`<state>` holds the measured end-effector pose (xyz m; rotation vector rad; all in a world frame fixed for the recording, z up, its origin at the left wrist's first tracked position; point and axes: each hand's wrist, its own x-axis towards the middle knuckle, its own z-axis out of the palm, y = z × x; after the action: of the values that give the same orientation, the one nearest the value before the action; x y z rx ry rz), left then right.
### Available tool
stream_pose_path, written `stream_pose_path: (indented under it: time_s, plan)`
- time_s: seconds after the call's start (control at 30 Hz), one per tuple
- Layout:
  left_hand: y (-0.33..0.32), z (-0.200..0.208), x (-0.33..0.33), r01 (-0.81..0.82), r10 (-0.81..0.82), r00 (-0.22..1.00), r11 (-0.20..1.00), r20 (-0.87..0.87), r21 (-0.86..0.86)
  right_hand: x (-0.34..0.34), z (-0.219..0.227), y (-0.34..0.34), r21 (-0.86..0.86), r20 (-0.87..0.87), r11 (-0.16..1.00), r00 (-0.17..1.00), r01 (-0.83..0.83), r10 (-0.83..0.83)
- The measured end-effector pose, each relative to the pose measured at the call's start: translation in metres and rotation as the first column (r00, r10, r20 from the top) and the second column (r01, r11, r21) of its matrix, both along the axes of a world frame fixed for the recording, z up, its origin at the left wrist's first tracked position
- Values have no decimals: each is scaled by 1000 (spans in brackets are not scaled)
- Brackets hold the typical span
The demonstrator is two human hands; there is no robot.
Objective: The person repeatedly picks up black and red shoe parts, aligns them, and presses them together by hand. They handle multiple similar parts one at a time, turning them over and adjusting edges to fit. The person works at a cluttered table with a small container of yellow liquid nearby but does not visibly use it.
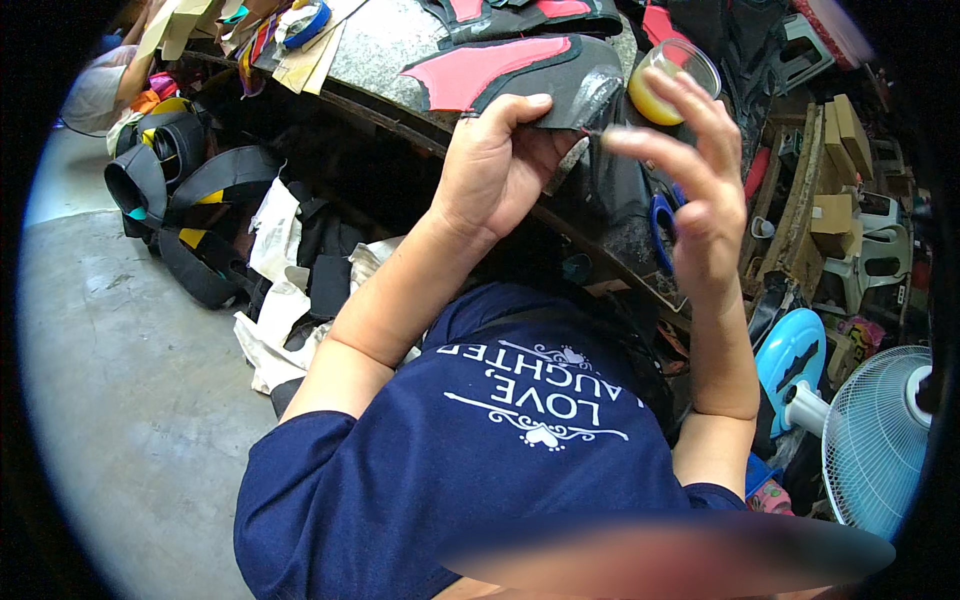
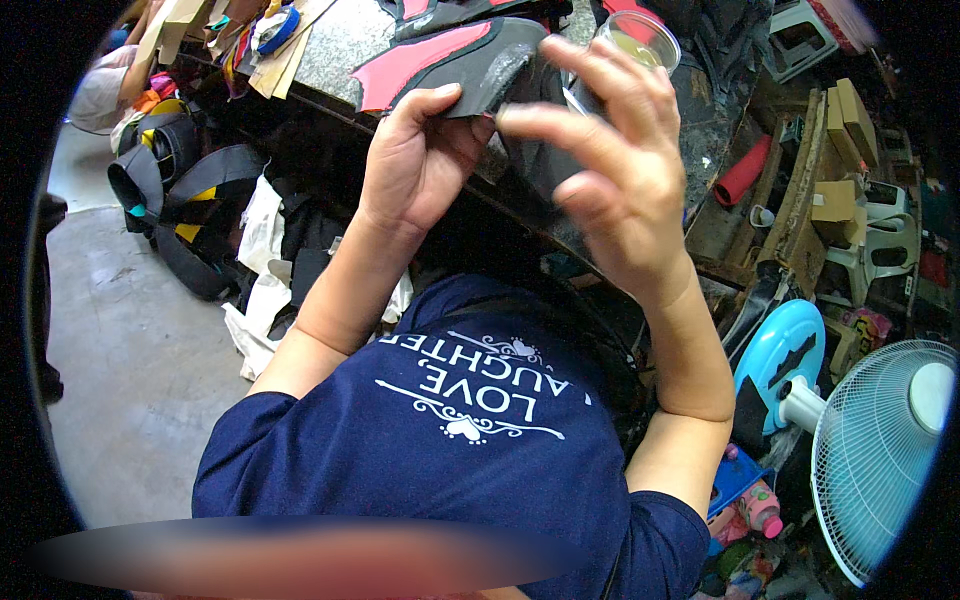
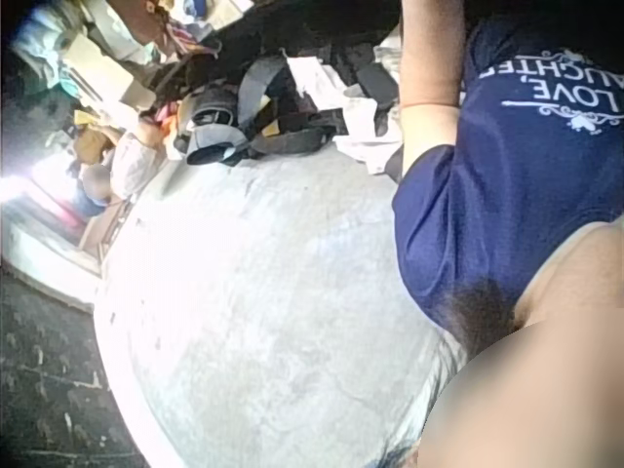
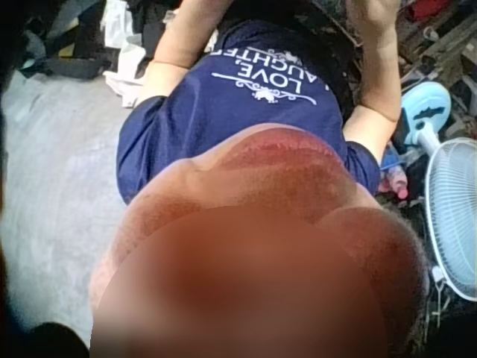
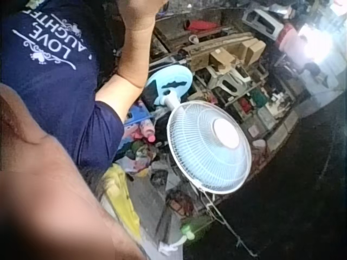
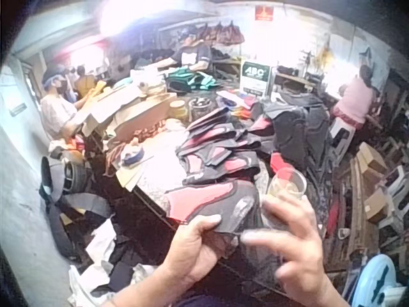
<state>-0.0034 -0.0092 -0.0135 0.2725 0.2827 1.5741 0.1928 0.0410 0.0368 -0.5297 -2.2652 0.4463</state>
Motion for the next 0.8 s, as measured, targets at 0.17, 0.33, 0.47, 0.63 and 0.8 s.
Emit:
stream_pose_path:
  time_s: [0.17, 0.33, 0.47, 0.63, 0.8]
  plan:
    - [2, -7, 7, 107, -111, 978, 994, 175, 35, -17, -25, -7, -152, 90, 986, 994, 72, -59]
    - [2, -5, 7, 49, -54, 982, 998, 181, 33, -19, -44, -26, -59, 156, 992, 982, 115, -105]
    - [2, 2, 1, -20, 26, 997, 997, 79, -76, -6, -33, -21, 19, 149, 997, 985, 81, -83]
    - [-8, 7, -2, -105, 75, 979, 983, -192, -149, 0, -15, 11, -285, -179, 958, 979, 39, -93]
    - [-13, 10, -10, -67, 10, 906, 991, -422, -120, -1, -5, 35, -719, -173, 690, 983, -84, -60]
